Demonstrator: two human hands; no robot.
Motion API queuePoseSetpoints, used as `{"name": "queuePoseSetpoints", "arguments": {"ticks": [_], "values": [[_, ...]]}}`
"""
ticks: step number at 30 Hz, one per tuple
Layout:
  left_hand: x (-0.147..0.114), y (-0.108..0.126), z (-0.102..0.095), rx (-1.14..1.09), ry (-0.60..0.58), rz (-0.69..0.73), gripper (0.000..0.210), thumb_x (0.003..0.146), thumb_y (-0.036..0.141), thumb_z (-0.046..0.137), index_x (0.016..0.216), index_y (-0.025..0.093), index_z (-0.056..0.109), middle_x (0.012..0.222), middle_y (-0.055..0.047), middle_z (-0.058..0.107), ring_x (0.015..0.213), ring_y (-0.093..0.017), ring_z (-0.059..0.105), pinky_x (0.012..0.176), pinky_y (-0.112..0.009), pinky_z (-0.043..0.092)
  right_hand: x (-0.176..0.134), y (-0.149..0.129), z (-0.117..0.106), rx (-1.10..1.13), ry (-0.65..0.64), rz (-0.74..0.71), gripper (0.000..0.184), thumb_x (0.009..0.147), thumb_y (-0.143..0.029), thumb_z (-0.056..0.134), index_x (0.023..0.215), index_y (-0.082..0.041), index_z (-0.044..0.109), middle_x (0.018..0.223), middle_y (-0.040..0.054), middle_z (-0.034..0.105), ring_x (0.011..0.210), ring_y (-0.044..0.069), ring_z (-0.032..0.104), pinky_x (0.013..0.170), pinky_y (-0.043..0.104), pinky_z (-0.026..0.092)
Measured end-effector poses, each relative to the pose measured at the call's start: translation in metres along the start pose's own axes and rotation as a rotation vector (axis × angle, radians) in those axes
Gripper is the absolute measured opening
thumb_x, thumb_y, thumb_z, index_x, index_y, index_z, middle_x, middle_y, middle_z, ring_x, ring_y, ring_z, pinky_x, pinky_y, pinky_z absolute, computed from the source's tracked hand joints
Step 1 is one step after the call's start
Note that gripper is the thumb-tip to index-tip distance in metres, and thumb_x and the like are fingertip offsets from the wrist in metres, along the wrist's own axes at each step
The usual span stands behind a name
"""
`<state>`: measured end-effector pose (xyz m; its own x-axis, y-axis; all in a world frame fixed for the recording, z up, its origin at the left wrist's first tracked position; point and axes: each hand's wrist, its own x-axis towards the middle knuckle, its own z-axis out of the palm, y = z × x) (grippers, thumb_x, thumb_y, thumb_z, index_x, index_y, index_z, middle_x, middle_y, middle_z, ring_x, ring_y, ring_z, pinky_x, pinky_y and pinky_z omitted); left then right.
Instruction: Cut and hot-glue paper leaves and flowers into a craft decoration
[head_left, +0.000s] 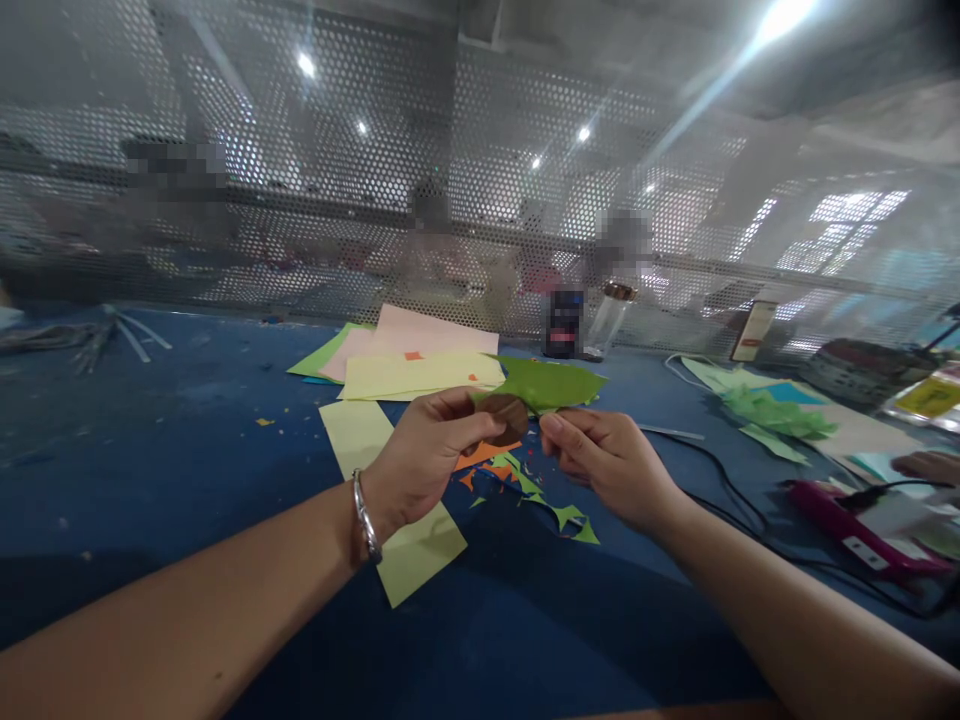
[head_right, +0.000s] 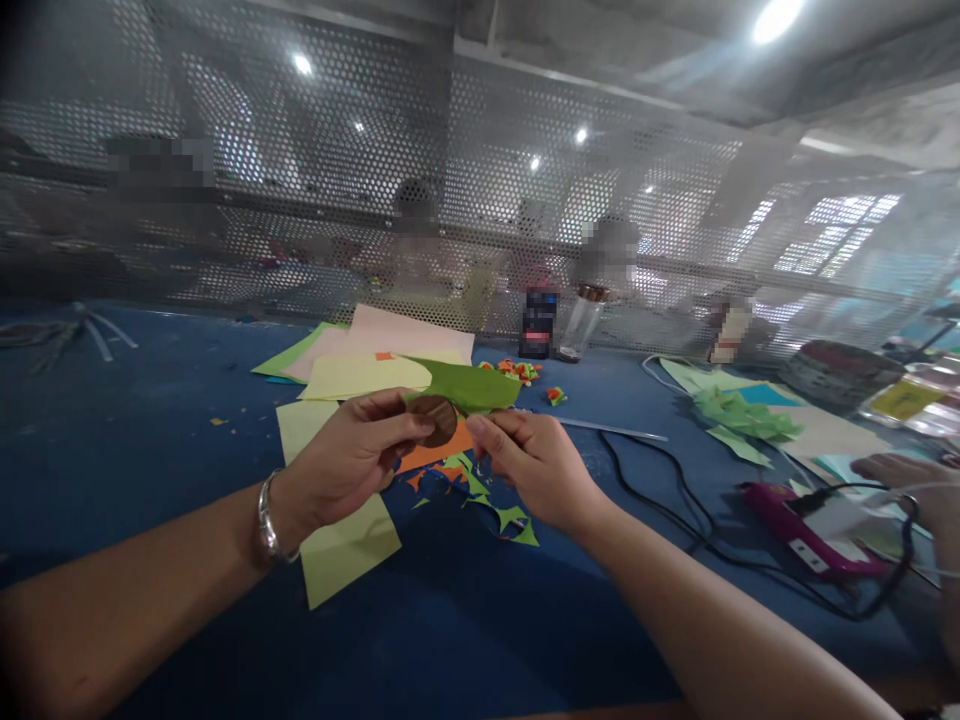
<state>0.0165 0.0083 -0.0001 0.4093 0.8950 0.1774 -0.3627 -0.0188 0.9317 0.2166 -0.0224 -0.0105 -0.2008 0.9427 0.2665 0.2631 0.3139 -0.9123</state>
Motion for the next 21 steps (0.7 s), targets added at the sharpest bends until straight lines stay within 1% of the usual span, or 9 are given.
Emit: {"name": "queuePoseSetpoints", "arguments": {"ticks": [5,12,17,19,21], "values": [[0.0003,-0.0001,-0.0001,-0.044,-0.031,0.009,0.015,0.074,0.010,0.073,0.083,0.020,0.079,0.086,0.000,0.077,0.082,-0.012,0.069,0.085,-0.025,0.052,-0.0003,0.0005,-0.0016,-0.084,0.016,-0.024,0.048,0.095,-0.058,0.055,0.070,-0.017,0.058,0.051,-0.0074,0.033,0.045,0.006,0.027,0.043,0.021,0.023],[0.0010,-0.0005,-0.0013,-0.048,-0.034,-0.022,0.013,0.075,0.012,0.075,0.085,0.018,0.079,0.090,-0.002,0.077,0.084,-0.013,0.069,0.088,-0.027,0.054,-0.0011,-0.0004,-0.0048,-0.157,0.023,-0.051,0.046,0.094,-0.056,0.056,0.070,-0.018,0.059,0.052,-0.0064,0.035,0.045,0.007,0.028,0.042,0.022,0.023],[0.0009,-0.0001,-0.0009,-0.043,-0.033,-0.007,0.012,0.075,0.013,0.074,0.085,0.019,0.079,0.091,-0.002,0.077,0.086,-0.013,0.069,0.087,-0.027,0.054,-0.0008,0.0013,-0.0025,-0.070,0.033,-0.022,0.045,0.093,-0.056,0.058,0.071,-0.017,0.059,0.051,-0.0071,0.034,0.044,0.007,0.027,0.042,0.022,0.021],[0.0007,0.0010,0.0002,-0.004,-0.003,0.004,0.011,0.076,0.013,0.072,0.083,0.019,0.078,0.091,-0.002,0.077,0.085,-0.014,0.069,0.084,-0.026,0.054,-0.0005,0.0017,0.0005,-0.016,0.037,0.007,0.046,0.093,-0.058,0.058,0.072,-0.017,0.059,0.051,-0.0071,0.035,0.044,0.006,0.027,0.041,0.022,0.021],[0.0005,0.0025,0.0014,0.061,0.048,0.003,0.009,0.076,0.014,0.071,0.080,0.019,0.078,0.086,-0.002,0.077,0.081,-0.014,0.068,0.079,-0.026,0.054,-0.0001,0.0019,0.0037,0.022,0.031,0.032,0.047,0.092,-0.060,0.058,0.074,-0.016,0.060,0.051,-0.0073,0.035,0.044,0.006,0.026,0.041,0.021,0.021]]}}
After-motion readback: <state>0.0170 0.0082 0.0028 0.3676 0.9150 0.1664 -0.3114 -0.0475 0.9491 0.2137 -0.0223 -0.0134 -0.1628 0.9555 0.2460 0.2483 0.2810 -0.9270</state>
